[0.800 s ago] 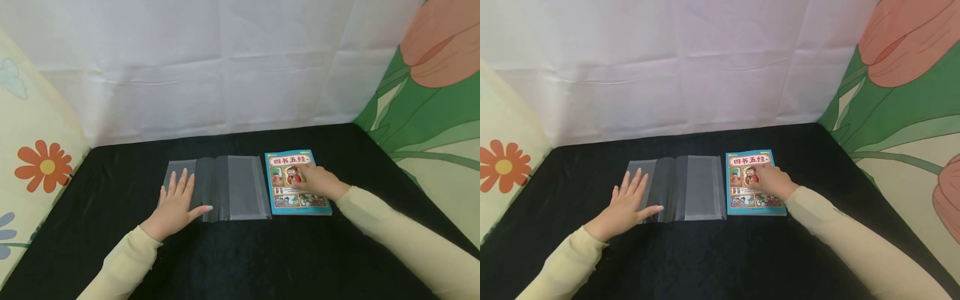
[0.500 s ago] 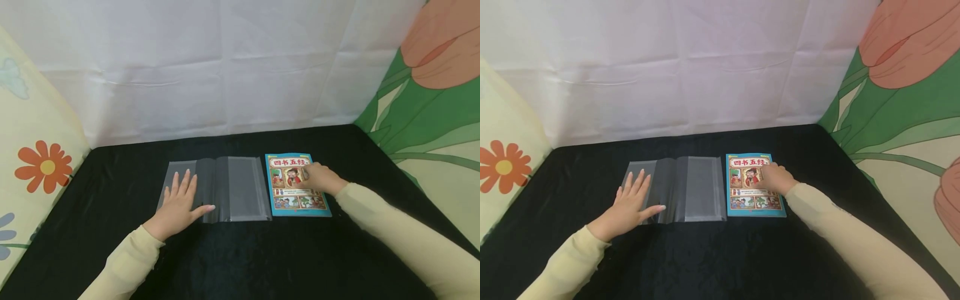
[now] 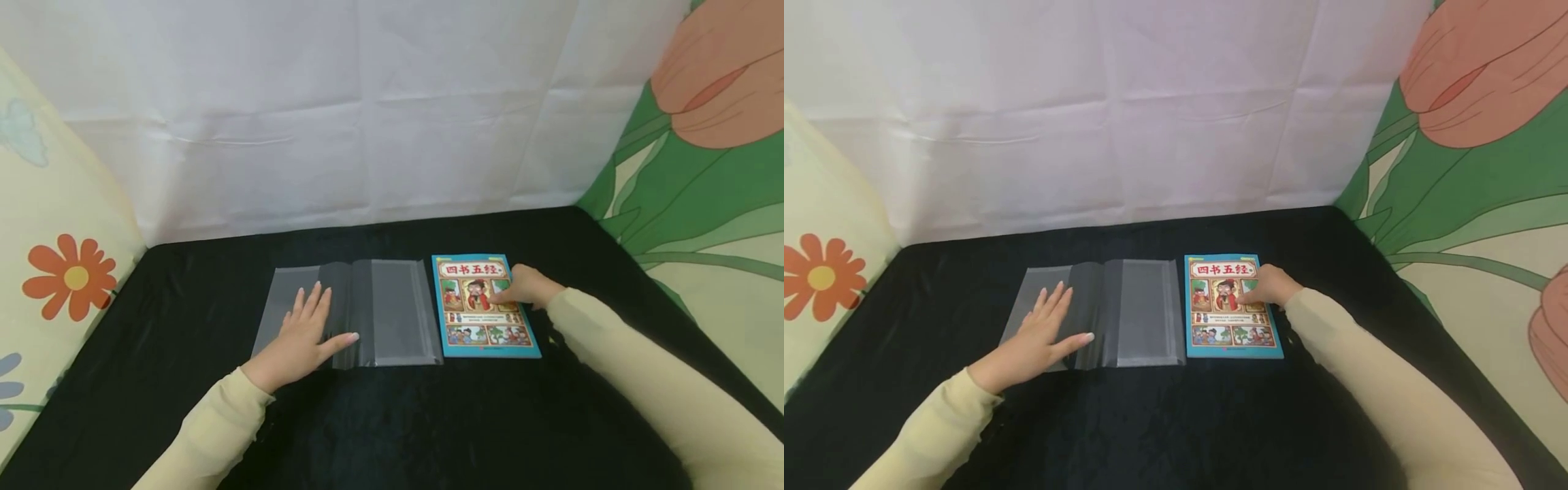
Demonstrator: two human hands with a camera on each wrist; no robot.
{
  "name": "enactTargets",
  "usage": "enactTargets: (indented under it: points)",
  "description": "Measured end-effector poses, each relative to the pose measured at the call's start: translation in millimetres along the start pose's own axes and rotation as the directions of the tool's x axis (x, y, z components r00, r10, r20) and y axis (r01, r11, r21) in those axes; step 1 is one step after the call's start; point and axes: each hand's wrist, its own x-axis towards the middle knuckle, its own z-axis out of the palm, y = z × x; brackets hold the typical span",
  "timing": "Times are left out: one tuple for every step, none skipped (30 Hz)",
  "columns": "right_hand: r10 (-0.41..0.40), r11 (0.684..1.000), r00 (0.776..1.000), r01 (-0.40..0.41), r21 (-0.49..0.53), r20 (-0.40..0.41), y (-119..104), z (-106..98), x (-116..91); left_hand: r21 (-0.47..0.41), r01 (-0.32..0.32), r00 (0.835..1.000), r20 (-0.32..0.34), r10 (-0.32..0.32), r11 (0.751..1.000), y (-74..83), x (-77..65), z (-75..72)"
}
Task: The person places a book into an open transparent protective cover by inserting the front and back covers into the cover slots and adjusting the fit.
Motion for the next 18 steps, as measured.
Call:
enactTargets:
  points:
    - [0.015,1.000,1.000,-0.015,-0.002,0.004,0.3,-0.6,1.8,-0.016,0.000,1.000,0.005,0.000,1.000,0.7,0.7,0.3]
    - [0.028,1.000,1.000,-0.028,-0.002,0.006,0.5,-1.2,3.7,-0.031,0.001,1.000,0.010,-0.001,1.000,1.6,1.4,0.3]
    - [0.039,0.999,0.999,-0.039,-0.003,0.007,0.6,-1.6,5.4,-0.047,0.000,1.000,0.012,0.000,0.999,2.3,2.3,0.4]
    - [0.048,0.999,0.999,-0.048,-0.007,0.010,0.6,-2.2,6.9,-0.061,-0.001,1.000,0.012,0.002,0.998,3.0,3.1,0.4]
    - [0.058,0.998,0.998,-0.058,-0.017,0.012,0.5,-2.7,8.3,-0.078,-0.003,1.000,0.011,0.004,0.997,3.8,4.0,0.5]
    - [0.066,0.998,0.998,-0.066,-0.026,0.015,0.5,-3.1,9.4,-0.098,-0.006,1.000,0.010,0.007,0.995,4.5,4.8,0.5]
    - [0.074,0.997,0.997,-0.074,-0.036,0.018,0.6,-3.4,10.6,-0.117,-0.008,1.000,0.010,0.010,0.993,5.1,5.8,0.8]
    - [0.080,0.996,0.997,-0.078,-0.046,0.023,0.2,-3.7,11.0,-0.136,-0.009,1.000,0.010,0.011,0.991,5.7,6.6,1.0]
    - [0.080,0.995,0.996,-0.079,-0.057,0.030,-0.3,-3.9,10.9,-0.154,-0.011,1.000,0.010,0.012,0.988,6.0,7.6,1.6]
    - [0.084,0.995,0.996,-0.082,-0.065,0.034,-0.5,-4.0,10.8,-0.169,-0.011,1.000,0.012,0.013,0.985,6.3,8.7,2.2]
    - [0.088,0.994,0.995,-0.086,-0.070,0.036,-0.6,-4.1,10.4,-0.187,-0.012,1.000,0.015,0.015,0.982,6.8,10.0,3.0]
    - [0.090,0.994,0.995,-0.087,-0.072,0.037,-0.5,-4.0,10.0,-0.204,-0.011,1.000,0.021,0.015,0.979,7.1,11.5,3.9]
    - [0.092,0.993,0.995,-0.089,-0.074,0.037,-0.7,-4.0,9.2,-0.221,-0.010,1.000,0.024,0.016,0.975,7.8,13.2,5.0]
    - [0.092,0.993,0.995,-0.089,-0.073,0.032,-0.7,-3.9,8.6,-0.238,-0.009,0.999,0.029,0.016,0.971,8.6,14.9,6.1]
    - [0.088,0.994,0.996,-0.087,-0.063,0.026,-0.7,-3.5,7.7,-0.254,-0.005,0.999,0.033,0.014,0.967,9.6,16.6,7.2]
    - [0.086,0.995,0.996,-0.085,-0.051,0.017,-0.5,-3.2,7.0,-0.270,-0.005,0.999,0.038,0.016,0.963,10.9,18.3,8.3]
    - [0.082,0.996,0.997,-0.082,-0.038,0.007,-0.6,-2.6,6.0,-0.286,-0.005,0.999,0.042,0.017,0.958,12.5,19.9,9.6]
    - [0.077,0.997,0.997,-0.077,-0.029,-0.003,-0.9,-1.9,5.0,-0.302,-0.001,0.999,0.047,0.016,0.953,14.1,21.4,11.0]
